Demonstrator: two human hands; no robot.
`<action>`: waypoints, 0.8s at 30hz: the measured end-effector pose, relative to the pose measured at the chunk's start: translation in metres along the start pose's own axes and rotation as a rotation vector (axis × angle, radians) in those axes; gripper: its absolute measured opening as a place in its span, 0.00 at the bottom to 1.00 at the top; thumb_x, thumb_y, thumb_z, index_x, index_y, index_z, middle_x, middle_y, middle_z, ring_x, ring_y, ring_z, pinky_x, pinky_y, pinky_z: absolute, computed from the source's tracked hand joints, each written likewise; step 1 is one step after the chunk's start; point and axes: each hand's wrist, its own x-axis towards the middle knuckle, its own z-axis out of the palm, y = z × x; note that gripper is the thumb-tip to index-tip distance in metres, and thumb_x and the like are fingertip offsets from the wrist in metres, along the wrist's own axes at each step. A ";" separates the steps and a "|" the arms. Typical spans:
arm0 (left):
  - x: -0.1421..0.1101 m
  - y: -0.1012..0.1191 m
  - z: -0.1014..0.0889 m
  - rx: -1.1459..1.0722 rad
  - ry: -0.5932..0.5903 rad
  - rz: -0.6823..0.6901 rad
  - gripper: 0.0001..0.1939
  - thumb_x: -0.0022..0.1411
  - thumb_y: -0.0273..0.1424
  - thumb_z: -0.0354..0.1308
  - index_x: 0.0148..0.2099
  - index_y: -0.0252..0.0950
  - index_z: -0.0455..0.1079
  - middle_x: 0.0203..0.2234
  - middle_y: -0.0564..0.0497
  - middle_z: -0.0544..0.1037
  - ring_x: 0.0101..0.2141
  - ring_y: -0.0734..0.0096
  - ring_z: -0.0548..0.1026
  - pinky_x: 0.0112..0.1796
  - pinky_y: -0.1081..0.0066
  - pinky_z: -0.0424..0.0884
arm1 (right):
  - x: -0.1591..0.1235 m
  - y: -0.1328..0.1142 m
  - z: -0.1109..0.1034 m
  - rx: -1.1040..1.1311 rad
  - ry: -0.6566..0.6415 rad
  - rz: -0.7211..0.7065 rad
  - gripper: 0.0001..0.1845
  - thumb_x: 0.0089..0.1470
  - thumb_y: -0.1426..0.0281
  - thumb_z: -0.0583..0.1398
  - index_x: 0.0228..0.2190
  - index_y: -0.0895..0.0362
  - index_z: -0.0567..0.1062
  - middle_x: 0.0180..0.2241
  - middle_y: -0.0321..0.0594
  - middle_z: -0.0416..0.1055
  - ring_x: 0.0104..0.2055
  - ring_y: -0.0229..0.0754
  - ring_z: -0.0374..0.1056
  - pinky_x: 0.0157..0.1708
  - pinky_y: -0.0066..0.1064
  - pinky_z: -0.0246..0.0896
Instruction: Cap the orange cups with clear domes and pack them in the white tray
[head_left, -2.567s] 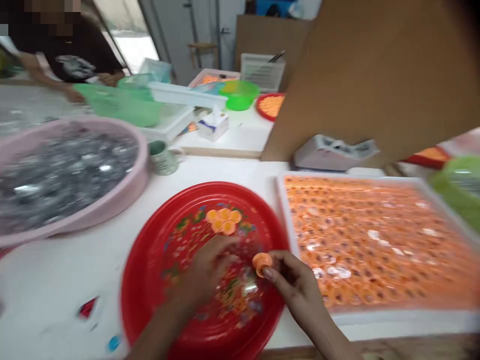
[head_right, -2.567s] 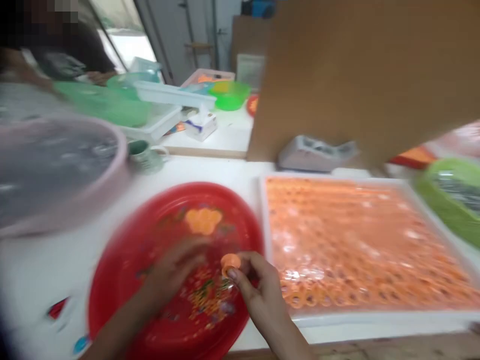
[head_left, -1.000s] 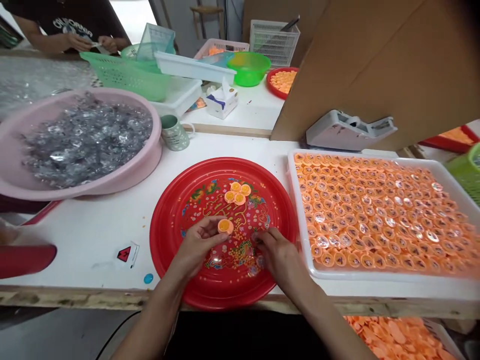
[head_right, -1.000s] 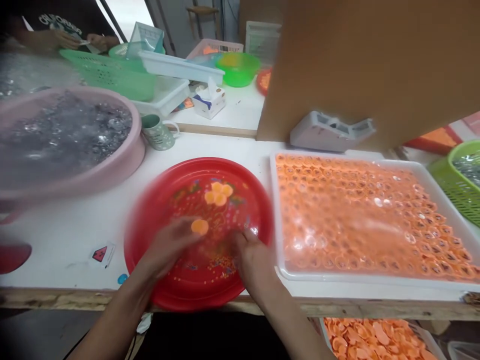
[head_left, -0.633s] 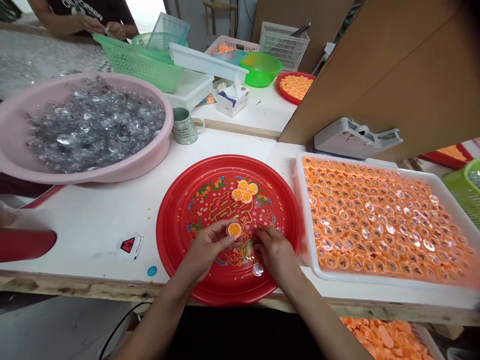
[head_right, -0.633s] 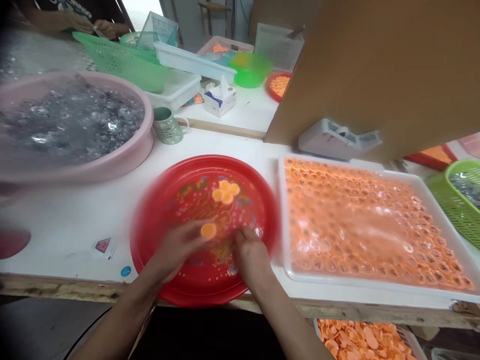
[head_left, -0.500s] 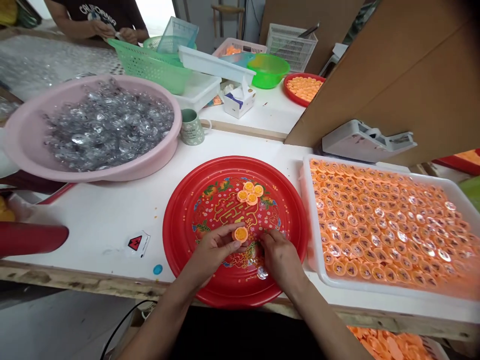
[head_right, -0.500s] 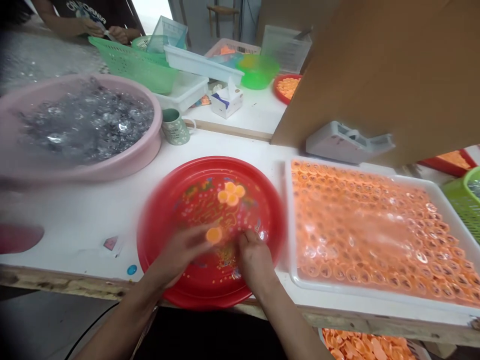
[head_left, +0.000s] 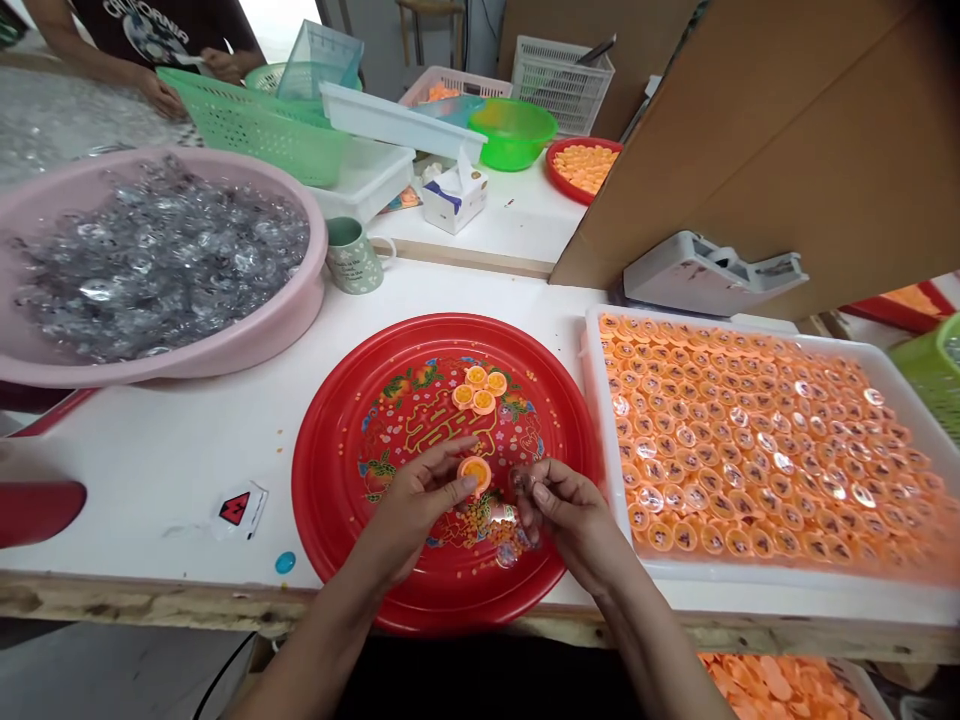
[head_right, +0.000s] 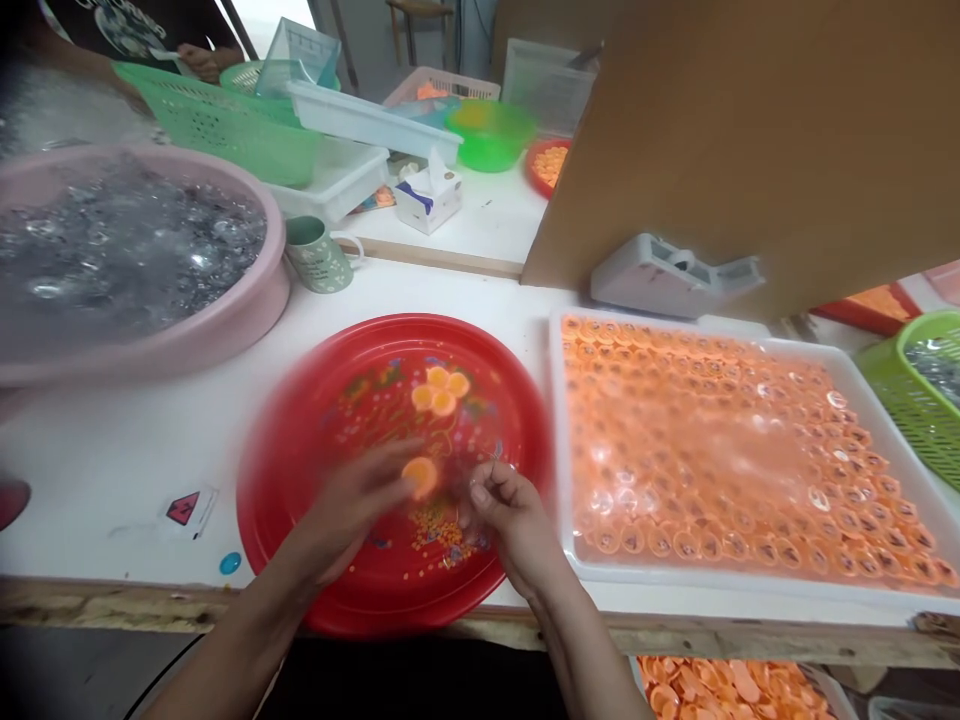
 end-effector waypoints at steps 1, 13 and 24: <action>0.000 0.001 0.002 0.000 -0.034 -0.005 0.22 0.56 0.32 0.65 0.54 0.40 0.72 0.43 0.48 0.79 0.44 0.64 0.75 0.41 0.70 0.72 | 0.000 0.000 0.000 0.033 -0.015 0.010 0.14 0.53 0.61 0.64 0.30 0.55 0.67 0.22 0.33 0.67 0.21 0.35 0.61 0.23 0.25 0.56; -0.004 0.001 0.020 0.017 -0.150 -0.002 0.11 0.53 0.31 0.66 0.40 0.36 0.77 0.32 0.50 0.80 0.34 0.69 0.75 0.36 0.72 0.72 | 0.000 0.001 0.002 0.014 0.004 -0.052 0.14 0.52 0.68 0.66 0.43 0.54 0.77 0.28 0.36 0.74 0.29 0.36 0.70 0.31 0.27 0.68; -0.002 -0.003 0.015 -0.108 -0.035 -0.069 0.10 0.55 0.32 0.66 0.34 0.36 0.68 0.29 0.56 0.73 0.31 0.74 0.73 0.35 0.71 0.74 | 0.004 0.000 -0.009 0.022 0.122 -0.117 0.10 0.46 0.70 0.70 0.32 0.56 0.76 0.27 0.34 0.72 0.28 0.35 0.68 0.29 0.25 0.65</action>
